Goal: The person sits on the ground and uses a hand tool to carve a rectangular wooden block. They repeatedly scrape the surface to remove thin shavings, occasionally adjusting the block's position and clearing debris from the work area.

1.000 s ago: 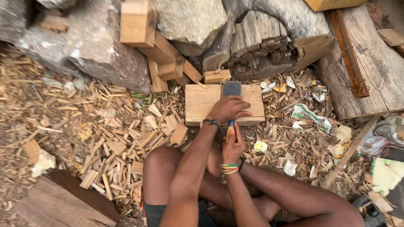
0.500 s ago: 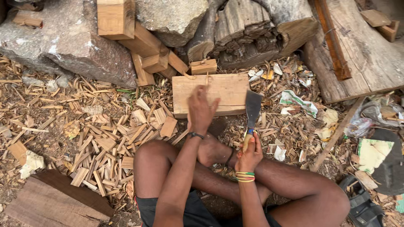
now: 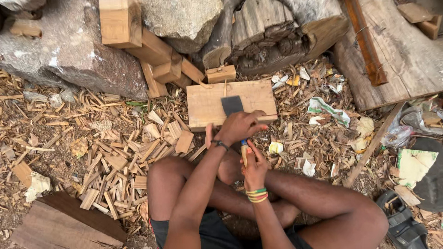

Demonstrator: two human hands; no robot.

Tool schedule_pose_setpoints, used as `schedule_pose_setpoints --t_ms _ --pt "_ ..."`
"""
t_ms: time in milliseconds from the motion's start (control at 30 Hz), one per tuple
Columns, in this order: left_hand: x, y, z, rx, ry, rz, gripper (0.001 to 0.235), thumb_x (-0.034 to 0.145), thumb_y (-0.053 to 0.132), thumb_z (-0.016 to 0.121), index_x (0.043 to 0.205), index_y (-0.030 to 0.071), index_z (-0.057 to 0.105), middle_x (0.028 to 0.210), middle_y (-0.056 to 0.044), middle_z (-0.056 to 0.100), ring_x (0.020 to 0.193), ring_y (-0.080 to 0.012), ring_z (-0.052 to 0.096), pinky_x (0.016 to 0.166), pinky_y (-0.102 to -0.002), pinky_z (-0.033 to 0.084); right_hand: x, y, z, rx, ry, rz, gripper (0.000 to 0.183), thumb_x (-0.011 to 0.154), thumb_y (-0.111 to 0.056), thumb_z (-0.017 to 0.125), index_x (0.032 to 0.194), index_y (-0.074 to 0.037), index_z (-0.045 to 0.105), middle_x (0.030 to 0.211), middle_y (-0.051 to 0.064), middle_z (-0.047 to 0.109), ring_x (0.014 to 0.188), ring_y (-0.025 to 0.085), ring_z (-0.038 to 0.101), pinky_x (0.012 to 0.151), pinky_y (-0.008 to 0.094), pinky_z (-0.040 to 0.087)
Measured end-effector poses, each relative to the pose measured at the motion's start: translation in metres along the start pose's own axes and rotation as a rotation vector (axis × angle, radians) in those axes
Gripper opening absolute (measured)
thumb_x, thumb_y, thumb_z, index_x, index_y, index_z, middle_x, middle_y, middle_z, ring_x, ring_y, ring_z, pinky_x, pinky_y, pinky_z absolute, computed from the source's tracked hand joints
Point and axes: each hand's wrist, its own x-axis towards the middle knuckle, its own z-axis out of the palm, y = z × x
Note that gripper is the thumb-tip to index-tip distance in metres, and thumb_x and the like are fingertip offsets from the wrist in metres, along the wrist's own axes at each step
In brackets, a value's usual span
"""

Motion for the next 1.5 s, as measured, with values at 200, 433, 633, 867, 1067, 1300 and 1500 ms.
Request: schedule_pose_setpoints --t_ms 200,433,633,867,1067,1300,1500 --pt "0.009 -0.02 0.0 -0.012 0.0 -0.005 0.047 0.09 0.06 0.07 0.093 0.013 0.07 0.069 -0.007 0.073 0.065 -0.0275 0.073 0.06 -0.041 0.056 -0.003 -0.006 0.003 -0.125 0.029 0.051 0.037 0.105 -0.025 0.057 0.137 -0.009 0.067 0.077 0.001 0.061 0.053 0.004 0.05 0.04 0.018 0.035" --pt "0.01 -0.032 -0.004 -0.048 0.0 -0.004 0.053 0.089 0.066 0.063 0.083 0.014 0.067 0.066 -0.004 0.072 0.058 -0.024 0.07 0.054 -0.04 0.051 0.006 -0.003 0.026 -0.125 0.06 0.015 0.038 0.103 -0.018 0.054 0.139 -0.013 0.065 0.069 0.002 0.059 0.046 0.004 0.043 0.038 0.02 0.034" --pt "0.017 -0.038 -0.003 -0.047 -0.021 0.0 0.055 0.089 0.068 0.061 0.083 0.014 0.066 0.064 -0.004 0.071 0.057 -0.024 0.07 0.054 -0.04 0.051 0.015 -0.004 0.036 -0.135 0.072 -0.004 0.039 0.104 -0.017 0.055 0.142 -0.013 0.064 0.068 0.002 0.058 0.045 0.003 0.041 0.038 0.02 0.033" --pt "0.032 -0.048 -0.009 -0.006 -0.013 0.006 0.054 0.09 0.066 0.061 0.086 0.013 0.068 0.067 -0.009 0.071 0.063 -0.03 0.07 0.057 -0.046 0.052 0.026 0.004 0.04 -0.177 0.105 -0.024 0.039 0.103 -0.021 0.055 0.14 -0.014 0.068 0.068 0.003 0.06 0.046 0.004 0.042 0.038 0.019 0.033" --pt "0.044 -0.06 -0.017 0.003 -0.086 -0.068 0.054 0.09 0.065 0.061 0.088 0.011 0.067 0.073 -0.013 0.072 0.068 -0.0315 0.071 0.063 -0.047 0.055 0.049 0.046 0.041 -0.624 0.058 -0.844 0.027 0.123 -0.019 0.052 0.142 -0.002 0.062 0.117 0.012 0.073 0.101 0.015 0.069 0.088 0.029 0.055" --pt "0.059 -0.047 -0.013 0.134 -0.081 -0.176 0.057 0.09 0.068 0.06 0.105 0.015 0.075 0.077 -0.01 0.075 0.071 -0.0284 0.072 0.064 -0.045 0.057 0.076 0.024 0.034 -0.308 0.049 -0.312 0.039 0.105 -0.026 0.056 0.136 -0.006 0.068 0.093 0.006 0.071 0.059 0.009 0.057 0.049 0.025 0.045" --pt "0.025 -0.052 0.027 0.044 0.353 0.193 0.045 0.104 0.054 0.059 0.12 0.014 0.072 0.118 -0.011 0.077 0.088 -0.0214 0.073 0.089 -0.044 0.058 0.076 -0.002 0.028 0.208 0.042 0.08 0.041 0.101 -0.031 0.061 0.138 -0.015 0.065 0.073 0.003 0.059 0.043 0.006 0.042 0.034 0.021 0.033"
